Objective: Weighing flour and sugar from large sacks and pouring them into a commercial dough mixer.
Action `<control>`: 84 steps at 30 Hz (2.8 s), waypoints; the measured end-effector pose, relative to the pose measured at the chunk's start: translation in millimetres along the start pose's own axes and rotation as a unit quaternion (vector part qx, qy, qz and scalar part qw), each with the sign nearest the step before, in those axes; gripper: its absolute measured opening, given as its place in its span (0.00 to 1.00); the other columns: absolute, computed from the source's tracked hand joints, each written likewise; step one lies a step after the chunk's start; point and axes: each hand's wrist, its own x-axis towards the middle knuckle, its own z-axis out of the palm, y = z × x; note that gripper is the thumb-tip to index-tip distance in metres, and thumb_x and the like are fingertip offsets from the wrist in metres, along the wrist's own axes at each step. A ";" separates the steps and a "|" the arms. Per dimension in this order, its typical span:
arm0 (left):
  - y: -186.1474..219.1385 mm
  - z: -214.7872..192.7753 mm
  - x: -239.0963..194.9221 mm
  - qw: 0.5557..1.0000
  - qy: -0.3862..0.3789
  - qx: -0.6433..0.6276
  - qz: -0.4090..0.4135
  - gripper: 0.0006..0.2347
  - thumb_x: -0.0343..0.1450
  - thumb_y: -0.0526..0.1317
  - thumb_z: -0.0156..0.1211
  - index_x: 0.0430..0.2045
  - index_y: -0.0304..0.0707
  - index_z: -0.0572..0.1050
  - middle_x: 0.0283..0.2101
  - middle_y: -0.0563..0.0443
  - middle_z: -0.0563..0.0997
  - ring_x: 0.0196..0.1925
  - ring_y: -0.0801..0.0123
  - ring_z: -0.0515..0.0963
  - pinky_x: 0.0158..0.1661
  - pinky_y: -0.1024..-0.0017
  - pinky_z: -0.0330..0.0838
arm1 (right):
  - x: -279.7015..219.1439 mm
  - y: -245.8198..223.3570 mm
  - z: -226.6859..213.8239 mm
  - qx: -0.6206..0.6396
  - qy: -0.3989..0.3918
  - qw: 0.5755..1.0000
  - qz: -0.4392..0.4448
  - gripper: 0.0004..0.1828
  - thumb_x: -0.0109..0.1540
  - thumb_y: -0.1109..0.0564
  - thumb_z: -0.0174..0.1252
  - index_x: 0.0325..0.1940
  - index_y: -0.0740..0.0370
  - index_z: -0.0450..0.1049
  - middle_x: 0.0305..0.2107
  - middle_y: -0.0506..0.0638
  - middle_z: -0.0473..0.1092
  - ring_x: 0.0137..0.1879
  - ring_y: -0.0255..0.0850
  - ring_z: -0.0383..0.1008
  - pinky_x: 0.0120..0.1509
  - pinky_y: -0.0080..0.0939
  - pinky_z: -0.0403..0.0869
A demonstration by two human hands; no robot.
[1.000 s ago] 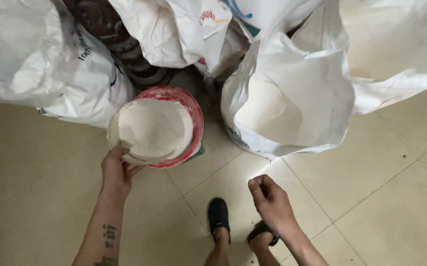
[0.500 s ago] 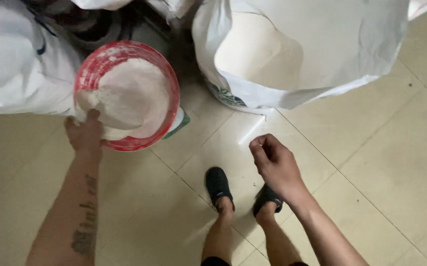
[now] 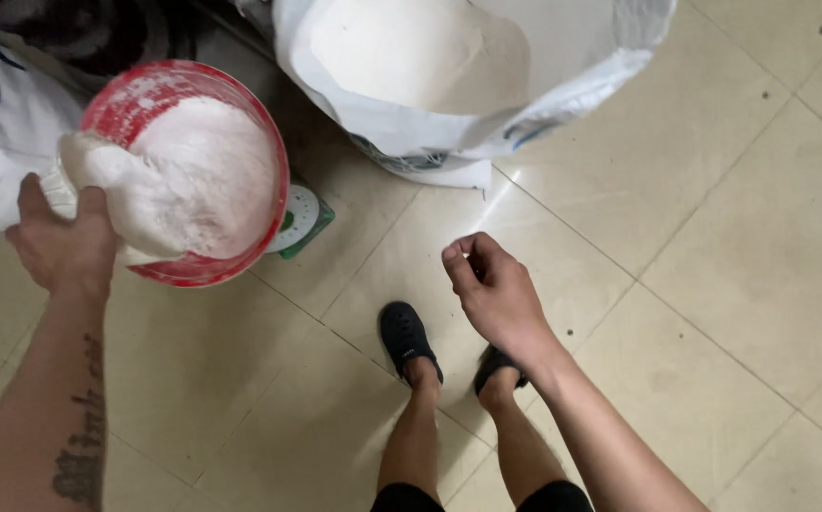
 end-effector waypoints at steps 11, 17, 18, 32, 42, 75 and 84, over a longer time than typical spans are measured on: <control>15.6 5.5 -17.1 0.990 0.050 0.047 0.124 0.22 0.72 0.40 0.59 0.58 0.31 0.60 0.44 0.31 0.62 0.38 0.44 0.71 0.38 0.54 0.68 | 1.0 22.8 -11.3 0.021 0.003 1.000 0.008 0.12 0.61 0.49 0.48 0.36 0.59 0.70 0.17 0.45 0.66 0.24 0.32 0.62 0.29 0.31 0.63; 18.4 9.2 -14.3 0.999 0.038 -0.030 0.002 0.21 0.75 0.43 0.56 0.57 0.36 0.57 0.49 0.35 0.65 0.46 0.50 0.71 0.44 0.55 0.69 | 0.3 11.2 -8.5 0.018 -0.006 1.000 -0.013 0.12 0.61 0.49 0.48 0.37 0.59 0.71 0.17 0.45 0.66 0.23 0.32 0.62 0.28 0.31 0.63; 13.6 14.0 -12.2 0.997 0.071 -0.004 0.003 0.20 0.73 0.43 0.60 0.56 0.38 0.61 0.46 0.36 0.68 0.41 0.52 0.75 0.39 0.57 0.72 | 0.0 10.2 -8.3 0.020 -0.005 1.000 -0.016 0.12 0.61 0.49 0.49 0.36 0.59 0.71 0.17 0.45 0.66 0.23 0.32 0.61 0.28 0.31 0.63; -22.3 12.9 -5.0 0.981 0.107 -0.161 0.000 0.16 0.71 0.39 0.54 0.50 0.31 0.65 0.48 0.39 0.75 0.47 0.57 0.78 0.45 0.67 0.74 | 0.9 -1.4 -7.1 0.020 -0.022 1.000 -0.010 0.13 0.61 0.48 0.48 0.36 0.59 0.71 0.17 0.45 0.66 0.24 0.32 0.61 0.29 0.32 0.63; -30.1 -2.2 -15.9 0.989 0.085 -0.115 -0.036 0.20 0.71 0.43 0.54 0.52 0.26 0.64 0.52 0.36 0.72 0.47 0.55 0.76 0.44 0.67 0.71 | -2.5 -5.9 -16.0 0.001 -0.028 0.999 -0.019 0.14 0.61 0.47 0.48 0.36 0.59 0.71 0.18 0.45 0.66 0.24 0.33 0.62 0.29 0.32 0.63; 343.1 -261.3 -177.2 0.865 -0.187 -0.447 -0.131 0.23 0.65 0.38 0.48 0.55 0.29 0.56 0.49 0.32 0.66 0.47 0.48 0.72 0.45 0.59 0.72 | -91.5 -77.7 -296.7 0.140 0.016 0.990 -0.015 0.13 0.62 0.53 0.48 0.33 0.65 0.70 0.17 0.49 0.62 0.23 0.36 0.62 0.26 0.33 0.62; 399.6 -45.3 -110.4 0.976 -0.188 -0.059 0.092 0.39 0.56 0.58 0.58 0.61 0.45 0.53 0.43 0.34 0.67 0.42 0.45 0.72 0.41 0.56 0.68 | -21.2 -117.2 -363.1 0.087 0.038 0.995 0.041 0.12 0.63 0.53 0.47 0.37 0.63 0.72 0.18 0.49 0.62 0.24 0.36 0.62 0.22 0.32 0.59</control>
